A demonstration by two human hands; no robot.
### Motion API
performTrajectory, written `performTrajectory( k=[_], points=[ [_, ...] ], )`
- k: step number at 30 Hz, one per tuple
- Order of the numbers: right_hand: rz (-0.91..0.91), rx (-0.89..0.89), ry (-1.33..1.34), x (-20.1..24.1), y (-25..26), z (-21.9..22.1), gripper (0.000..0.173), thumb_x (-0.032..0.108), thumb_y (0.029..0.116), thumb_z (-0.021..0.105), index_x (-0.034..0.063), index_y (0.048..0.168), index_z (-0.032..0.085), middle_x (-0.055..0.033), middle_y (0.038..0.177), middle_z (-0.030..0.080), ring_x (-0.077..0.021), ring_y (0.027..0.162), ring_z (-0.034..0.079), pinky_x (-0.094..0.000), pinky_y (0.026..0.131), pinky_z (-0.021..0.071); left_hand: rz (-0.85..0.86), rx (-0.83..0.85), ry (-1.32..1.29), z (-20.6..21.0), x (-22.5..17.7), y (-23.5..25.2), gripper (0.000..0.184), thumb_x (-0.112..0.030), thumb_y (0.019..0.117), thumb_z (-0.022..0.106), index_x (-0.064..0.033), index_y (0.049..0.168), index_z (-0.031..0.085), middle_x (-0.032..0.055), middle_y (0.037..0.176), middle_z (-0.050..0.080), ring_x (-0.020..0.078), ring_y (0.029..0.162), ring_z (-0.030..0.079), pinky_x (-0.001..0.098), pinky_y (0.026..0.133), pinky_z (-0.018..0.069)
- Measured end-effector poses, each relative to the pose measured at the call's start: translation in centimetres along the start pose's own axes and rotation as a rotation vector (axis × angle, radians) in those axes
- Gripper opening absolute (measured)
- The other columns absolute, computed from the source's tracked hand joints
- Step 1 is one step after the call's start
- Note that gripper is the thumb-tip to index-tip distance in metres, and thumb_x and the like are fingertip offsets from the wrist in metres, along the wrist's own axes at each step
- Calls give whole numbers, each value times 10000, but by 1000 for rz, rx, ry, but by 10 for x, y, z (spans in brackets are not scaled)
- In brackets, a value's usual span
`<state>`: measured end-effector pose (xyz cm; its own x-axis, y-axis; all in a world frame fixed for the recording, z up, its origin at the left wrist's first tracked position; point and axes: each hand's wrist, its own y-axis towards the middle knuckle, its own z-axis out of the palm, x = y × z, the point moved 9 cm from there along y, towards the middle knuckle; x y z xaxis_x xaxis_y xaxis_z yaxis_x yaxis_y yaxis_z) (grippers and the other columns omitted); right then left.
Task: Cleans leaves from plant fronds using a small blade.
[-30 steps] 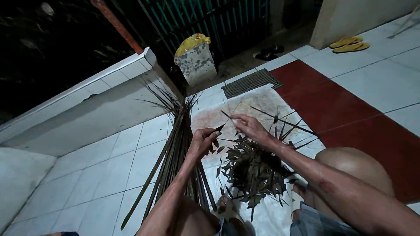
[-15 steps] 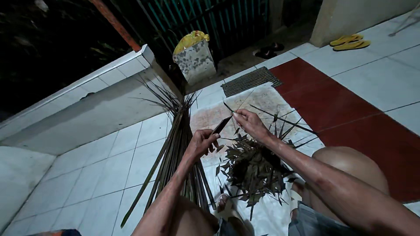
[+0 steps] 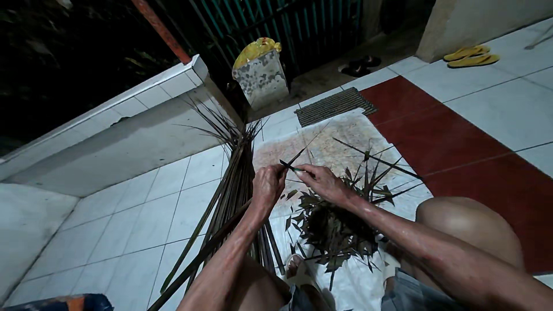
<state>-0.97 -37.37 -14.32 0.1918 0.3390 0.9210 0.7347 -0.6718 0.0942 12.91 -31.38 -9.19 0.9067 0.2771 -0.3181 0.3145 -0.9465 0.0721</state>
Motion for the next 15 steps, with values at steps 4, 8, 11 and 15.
performTrajectory(
  k=[4,8,11,15],
  points=[
    [-1,9,-13,0,-1,0,385,417,1087,474,181,1300,690,-61,856,664,-171,737,619,-402,735,529,5,-25,40,0,-4,-1,280,-284,1038,573,-112,907,751,68,762,713,241,754,707,496,738,562],
    [43,-43,-55,4,-4,-6,376,416,1086,477,187,1281,703,-58,840,658,-184,732,609,-426,727,515,-10,-31,78,0,-9,0,279,-277,1039,564,-111,912,748,78,773,713,266,773,709,508,736,555],
    [97,-86,-68,2,-4,-5,391,445,1080,472,214,1293,705,-65,888,688,-216,790,641,-473,762,527,-31,-37,94,2,-11,0,285,-289,1043,557,-115,922,748,84,781,718,266,782,714,503,737,558],
    [117,-116,-89,3,-4,-5,377,432,1081,474,233,1298,711,-62,938,718,-226,867,669,-493,819,529,-38,-39,122,2,-14,1,277,-275,1045,556,-105,925,739,98,783,710,283,793,710,509,733,551]
  ],
)
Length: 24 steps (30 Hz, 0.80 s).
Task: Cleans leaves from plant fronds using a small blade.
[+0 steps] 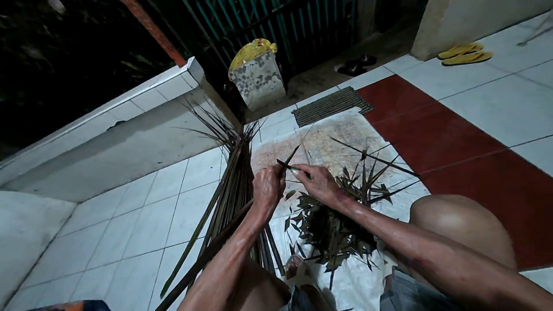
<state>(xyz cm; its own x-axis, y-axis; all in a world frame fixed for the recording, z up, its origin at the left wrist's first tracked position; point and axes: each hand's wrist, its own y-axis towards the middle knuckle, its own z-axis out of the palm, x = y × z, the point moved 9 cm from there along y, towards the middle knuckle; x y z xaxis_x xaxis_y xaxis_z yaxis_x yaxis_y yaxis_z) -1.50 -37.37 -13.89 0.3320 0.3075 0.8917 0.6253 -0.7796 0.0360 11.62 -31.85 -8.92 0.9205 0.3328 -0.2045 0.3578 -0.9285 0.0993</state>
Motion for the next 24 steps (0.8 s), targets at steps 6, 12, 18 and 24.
performTrajectory(
  k=[6,12,18,24],
  points=[
    [40,-25,3,0,4,-4,374,407,1085,480,211,1306,709,-78,942,717,-240,865,667,-491,815,526,18,-32,0,-2,-7,-3,257,-276,1039,560,-154,1013,785,82,803,730,275,790,715,503,729,558],
    [50,-29,-8,-6,5,-6,382,434,1079,488,226,1316,702,-78,959,719,-248,874,672,-511,809,534,25,-8,-64,0,-6,-1,256,-274,1046,561,-155,1058,787,68,820,744,241,778,720,489,753,573],
    [75,-83,-51,-16,8,-11,361,448,1073,495,276,1308,708,-63,975,732,-254,894,685,-535,806,535,22,11,-69,0,-7,-3,251,-281,1039,569,-156,1042,786,46,826,750,217,780,725,469,762,577],
    [84,-123,-101,-20,8,-16,359,467,1061,514,306,1322,701,-64,1017,742,-270,934,692,-557,819,532,35,5,-74,-2,-8,-6,256,-285,1039,565,-166,1038,792,45,815,748,209,766,721,469,745,575]
  ],
)
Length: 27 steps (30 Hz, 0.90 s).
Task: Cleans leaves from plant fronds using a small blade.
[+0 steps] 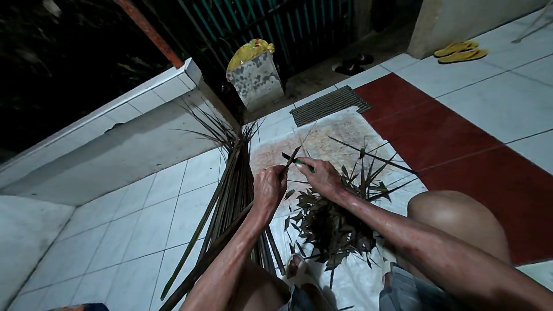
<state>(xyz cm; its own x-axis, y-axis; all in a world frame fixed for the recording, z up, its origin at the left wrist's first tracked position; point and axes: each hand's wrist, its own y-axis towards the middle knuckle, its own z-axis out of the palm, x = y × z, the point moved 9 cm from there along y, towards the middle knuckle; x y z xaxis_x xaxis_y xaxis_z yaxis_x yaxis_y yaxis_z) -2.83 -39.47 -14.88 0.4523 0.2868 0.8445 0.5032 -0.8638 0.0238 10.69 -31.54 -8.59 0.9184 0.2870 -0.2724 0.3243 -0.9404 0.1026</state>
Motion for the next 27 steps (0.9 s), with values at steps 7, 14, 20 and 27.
performTrajectory(
  k=[7,14,20,27],
  points=[
    [-17,-53,-34,0,0,-4,367,478,1061,506,326,1345,684,-47,1083,747,-266,985,699,-561,838,537,34,-22,-29,-1,-2,0,260,-278,1040,564,-153,1006,790,34,784,741,187,730,714,445,727,577],
    [17,-120,-18,-17,14,-18,353,417,1070,516,274,1345,685,-110,1035,741,-332,933,695,-606,802,529,23,18,-16,0,-3,-3,248,-280,1034,575,-161,1028,793,31,809,752,189,758,724,449,758,580],
    [-29,-157,26,-20,18,-40,360,394,1081,499,210,1319,697,-120,880,698,-304,761,655,-561,698,527,-7,16,123,-8,-2,-8,259,-284,1046,548,-184,1082,783,91,876,750,291,859,728,523,771,563],
    [-108,99,37,1,2,-7,362,424,1075,509,207,1275,718,-77,918,711,-245,819,666,-514,764,539,48,-49,310,-9,-12,-10,273,-293,1056,519,-184,1042,769,111,822,735,330,805,731,526,666,552]
  ],
)
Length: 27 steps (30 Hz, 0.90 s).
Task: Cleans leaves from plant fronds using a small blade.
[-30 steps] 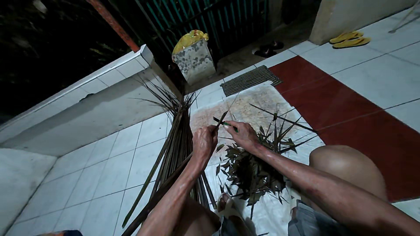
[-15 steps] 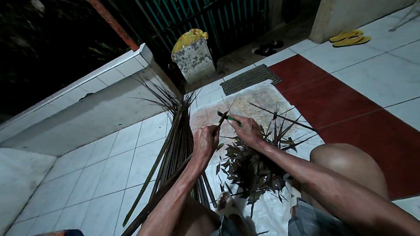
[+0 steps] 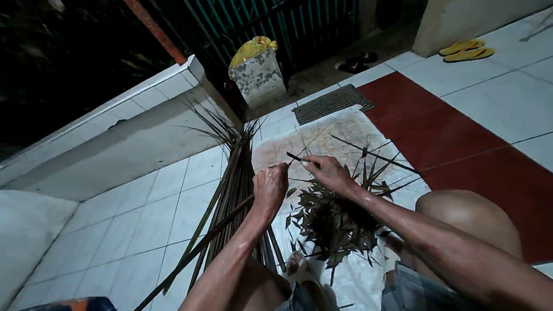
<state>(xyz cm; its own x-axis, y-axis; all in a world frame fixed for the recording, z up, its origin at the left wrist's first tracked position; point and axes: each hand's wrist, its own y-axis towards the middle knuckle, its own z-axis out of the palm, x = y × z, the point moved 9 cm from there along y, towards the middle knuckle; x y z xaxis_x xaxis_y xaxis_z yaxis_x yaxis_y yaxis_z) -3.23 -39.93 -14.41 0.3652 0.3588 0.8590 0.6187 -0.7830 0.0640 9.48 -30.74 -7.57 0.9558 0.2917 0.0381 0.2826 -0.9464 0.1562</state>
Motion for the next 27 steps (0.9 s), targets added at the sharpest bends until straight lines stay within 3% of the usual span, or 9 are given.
performTrajectory(
  k=[6,11,16,20,22,24,27],
  points=[
    [60,-8,-65,1,-1,-3,360,444,1073,501,242,1276,718,-79,962,724,-273,887,676,-546,798,529,17,-20,18,-1,-4,0,259,-265,1049,521,-177,1014,762,110,830,734,331,795,730,520,644,546],
    [103,-116,-93,-10,1,-20,354,425,1073,509,236,1290,715,-108,979,730,-321,896,680,-588,784,523,45,-78,12,-4,-7,-1,252,-260,1044,535,-169,965,756,102,785,722,318,755,726,506,611,540],
    [202,-201,-71,-31,8,-42,366,380,1088,486,178,1298,706,-169,1049,724,-381,961,683,-625,818,519,28,-41,-25,-4,-1,-2,256,-287,1051,533,-190,1021,768,101,823,738,326,793,732,525,649,547],
    [42,-269,24,-19,0,-44,367,405,1084,495,188,1308,688,-142,881,687,-317,713,639,-560,643,521,-62,78,-282,3,20,3,255,-317,1049,557,-187,1099,771,49,867,756,248,825,726,523,783,567],
    [-53,-223,41,-11,0,-29,348,383,1073,526,193,1308,697,-105,839,681,-262,677,630,-519,638,539,-63,106,-472,10,30,7,276,-347,1056,569,-160,1075,771,-1,793,743,161,707,699,444,732,586],
    [-94,-134,37,-4,-2,-11,346,407,1063,537,234,1315,699,-74,889,709,-232,741,660,-509,700,555,-59,146,-655,14,33,8,277,-333,1059,585,-130,1061,774,-21,727,727,98,574,643,334,604,567],
    [-93,-60,51,0,-3,3,354,440,1060,534,262,1317,700,-62,939,721,-224,809,672,-502,763,552,-84,207,-802,17,33,7,269,-298,1066,584,-105,1058,771,3,716,728,90,497,599,269,492,509]
  ],
)
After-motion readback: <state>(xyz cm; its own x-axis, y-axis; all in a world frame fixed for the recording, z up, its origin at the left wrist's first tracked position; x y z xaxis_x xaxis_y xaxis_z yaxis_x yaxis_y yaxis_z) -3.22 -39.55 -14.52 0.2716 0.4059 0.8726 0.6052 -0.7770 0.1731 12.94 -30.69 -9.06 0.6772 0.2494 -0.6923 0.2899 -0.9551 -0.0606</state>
